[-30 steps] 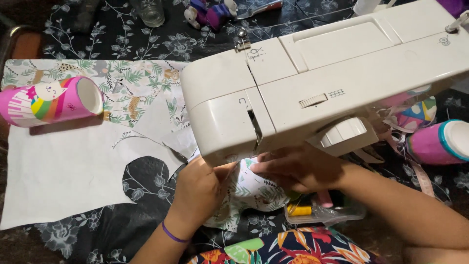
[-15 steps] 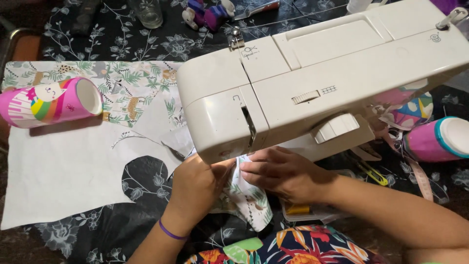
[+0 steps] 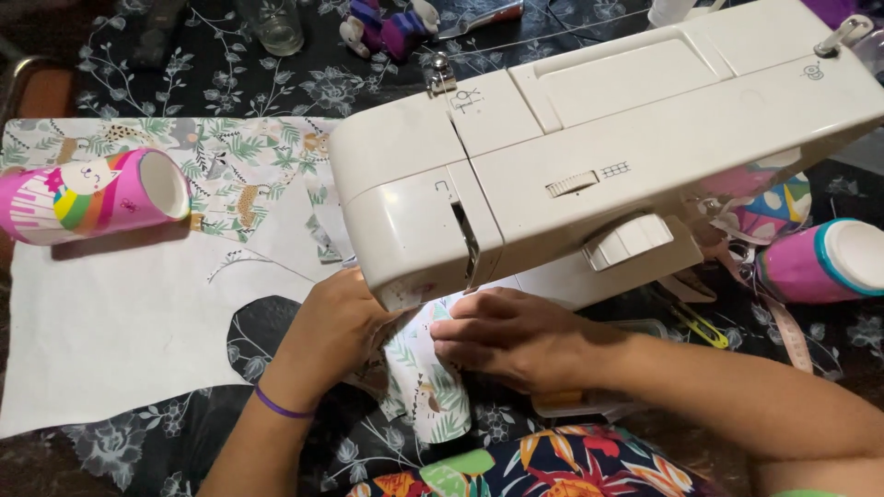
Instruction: Wrapping a cylindrical container with patterned fabric, sewing components, and trimming the edges with scissors.
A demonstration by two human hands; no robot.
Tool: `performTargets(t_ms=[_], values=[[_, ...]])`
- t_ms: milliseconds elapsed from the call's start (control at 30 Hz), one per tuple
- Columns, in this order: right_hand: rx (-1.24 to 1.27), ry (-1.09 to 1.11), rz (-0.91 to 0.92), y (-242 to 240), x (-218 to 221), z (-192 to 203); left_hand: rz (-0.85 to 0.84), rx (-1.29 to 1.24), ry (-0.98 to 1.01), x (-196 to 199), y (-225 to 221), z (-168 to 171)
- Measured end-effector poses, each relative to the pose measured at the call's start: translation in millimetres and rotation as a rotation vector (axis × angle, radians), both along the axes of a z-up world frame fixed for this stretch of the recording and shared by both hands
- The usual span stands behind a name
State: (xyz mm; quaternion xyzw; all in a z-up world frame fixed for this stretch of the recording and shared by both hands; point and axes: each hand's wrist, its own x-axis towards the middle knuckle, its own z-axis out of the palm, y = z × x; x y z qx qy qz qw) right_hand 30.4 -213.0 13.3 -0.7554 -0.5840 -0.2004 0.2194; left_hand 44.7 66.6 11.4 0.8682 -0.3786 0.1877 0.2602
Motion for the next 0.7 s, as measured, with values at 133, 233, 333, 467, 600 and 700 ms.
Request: performTargets(t_ms=[133, 233, 333, 467, 600, 700], values=[[-0.038, 0.012, -0.060, -3, 10, 6, -0.001, -0.023, 0.015, 7, 7, -25], [-0.043, -0.018, -0.106, -4, 14, -2, 0.044, -0.052, -0.077, 4, -2, -25], [-0.035, -0.029, -0.102, -3, 14, -4, 0.106, -0.062, -0.137, 0, -11, -18], [-0.047, -0.090, -0.026, 10, 16, 15, 0.146, -0.082, -0.168, -4, -18, -18], [-0.045, -0.051, -0.099, 13, 6, -22, 0.152, -0.055, -0.112, -1, -15, -14], [-0.070, -0.089, -0.119, 13, 6, -6, 0.148, -0.017, -0.050, 1, -11, -13]])
